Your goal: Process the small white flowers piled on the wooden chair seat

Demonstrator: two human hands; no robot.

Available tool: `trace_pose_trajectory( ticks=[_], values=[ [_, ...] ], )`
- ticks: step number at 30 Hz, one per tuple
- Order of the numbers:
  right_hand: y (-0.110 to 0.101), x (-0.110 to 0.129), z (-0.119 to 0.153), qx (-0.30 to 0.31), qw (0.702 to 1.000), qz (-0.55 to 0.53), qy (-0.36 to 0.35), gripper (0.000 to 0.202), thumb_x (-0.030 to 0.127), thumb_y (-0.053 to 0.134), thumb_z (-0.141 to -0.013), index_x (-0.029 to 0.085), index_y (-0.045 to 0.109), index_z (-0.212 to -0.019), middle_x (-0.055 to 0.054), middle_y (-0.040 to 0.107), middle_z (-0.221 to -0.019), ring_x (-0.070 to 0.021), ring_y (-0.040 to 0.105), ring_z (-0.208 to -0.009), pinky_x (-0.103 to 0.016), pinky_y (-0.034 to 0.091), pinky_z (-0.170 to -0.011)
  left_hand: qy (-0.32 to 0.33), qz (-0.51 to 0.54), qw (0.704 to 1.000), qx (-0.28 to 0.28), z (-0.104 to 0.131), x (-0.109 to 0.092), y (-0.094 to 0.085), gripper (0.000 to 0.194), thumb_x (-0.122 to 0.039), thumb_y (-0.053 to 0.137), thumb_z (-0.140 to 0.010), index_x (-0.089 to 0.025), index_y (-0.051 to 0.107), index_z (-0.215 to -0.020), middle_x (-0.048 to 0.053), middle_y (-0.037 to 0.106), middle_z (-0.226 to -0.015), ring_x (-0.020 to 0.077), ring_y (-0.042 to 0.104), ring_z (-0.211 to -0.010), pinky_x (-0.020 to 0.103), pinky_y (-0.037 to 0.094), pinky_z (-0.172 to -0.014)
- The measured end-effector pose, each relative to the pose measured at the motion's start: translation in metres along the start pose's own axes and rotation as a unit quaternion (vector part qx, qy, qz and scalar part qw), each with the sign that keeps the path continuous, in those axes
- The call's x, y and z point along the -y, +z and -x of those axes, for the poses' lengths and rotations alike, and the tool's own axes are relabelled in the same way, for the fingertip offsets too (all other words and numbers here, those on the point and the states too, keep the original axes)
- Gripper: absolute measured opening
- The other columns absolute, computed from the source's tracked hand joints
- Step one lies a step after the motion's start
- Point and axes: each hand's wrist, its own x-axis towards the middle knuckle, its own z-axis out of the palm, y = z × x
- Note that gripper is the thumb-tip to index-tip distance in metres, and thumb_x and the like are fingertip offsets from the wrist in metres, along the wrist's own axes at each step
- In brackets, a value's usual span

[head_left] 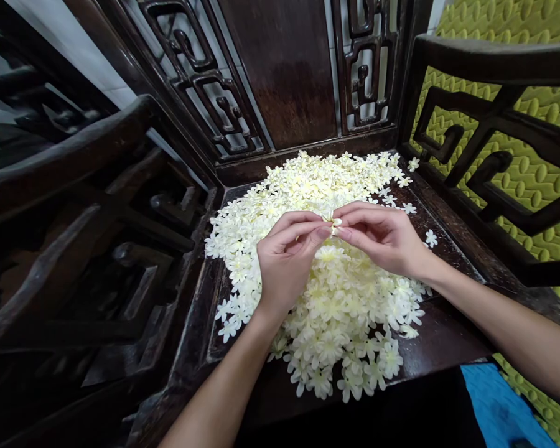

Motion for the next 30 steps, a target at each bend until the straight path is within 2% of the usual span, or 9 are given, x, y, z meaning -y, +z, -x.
trace_pose_trajectory(
  ticks=[5,8,10,15,21,30],
  values=[
    [0.0003,-0.0003,0.0006,0.014,1.000,-0.002,0.015,0.017,0.015,0.069,-0.094,0.014,0.078,-0.109,-0.009,0.070,-0.119,-0.0111,0.068,-0.103,-0.023,0.059,-0.087,0.061,-0.046,0.997,-0.029,0.0015,-0.0023,0.0015,0.015,-0.009,0.076,-0.087,-0.022,0.080,-0.093,0.003,0.069,-0.098,0.0123,0.068,-0.095,0.024,0.057,-0.077],
    [-0.0007,0.0000,0.0006,0.019,1.000,-0.004,0.017,0.017,0.015,0.070,-0.094,0.014,0.078,-0.109,-0.009,0.070,-0.118,-0.0110,0.068,-0.102,-0.023,0.060,-0.087,0.131,-0.099,0.986,-0.024,0.0014,-0.0044,0.0013,0.020,-0.003,0.075,-0.084,-0.020,0.077,-0.095,0.003,0.070,-0.098,0.0137,0.068,-0.097,0.026,0.057,-0.082],
    [-0.0015,0.0005,0.0007,0.025,0.999,-0.006,0.019,0.016,0.014,0.069,-0.094,0.014,0.077,-0.108,-0.008,0.070,-0.117,-0.0093,0.068,-0.099,-0.021,0.059,-0.085,0.152,-0.123,0.981,-0.015,0.0012,-0.0050,0.0009,0.021,-0.001,0.074,-0.085,-0.019,0.074,-0.096,0.002,0.070,-0.097,0.0130,0.067,-0.097,0.026,0.057,-0.084],
    [-0.0014,0.0005,0.0014,0.021,0.999,-0.006,0.028,0.016,0.014,0.071,-0.093,0.016,0.078,-0.108,-0.007,0.070,-0.116,-0.0085,0.067,-0.098,-0.019,0.059,-0.084,0.136,-0.130,0.982,-0.002,0.0011,-0.0041,0.0002,0.017,-0.003,0.070,-0.088,-0.017,0.069,-0.096,0.001,0.067,-0.098,0.0107,0.065,-0.096,0.023,0.056,-0.083],
    [-0.0012,0.0012,0.0014,0.003,0.999,-0.036,0.039,0.017,0.016,0.071,-0.094,0.016,0.078,-0.110,-0.008,0.070,-0.117,-0.0110,0.068,-0.101,-0.023,0.059,-0.087,0.145,-0.105,0.984,0.020,0.0001,-0.0054,-0.0011,0.022,-0.006,0.072,-0.088,-0.020,0.073,-0.105,0.003,0.070,-0.104,0.0148,0.068,-0.101,0.029,0.056,-0.089],
    [-0.0022,0.0015,0.0021,0.022,0.997,-0.049,0.056,0.018,0.018,0.071,-0.094,0.017,0.078,-0.111,-0.008,0.070,-0.117,-0.0122,0.068,-0.101,-0.025,0.059,-0.086,0.130,-0.096,0.987,0.010,-0.0002,-0.0038,-0.0018,0.019,-0.007,0.075,-0.087,-0.021,0.076,-0.099,0.003,0.069,-0.100,0.0142,0.067,-0.095,0.027,0.058,-0.082]
  ],
)
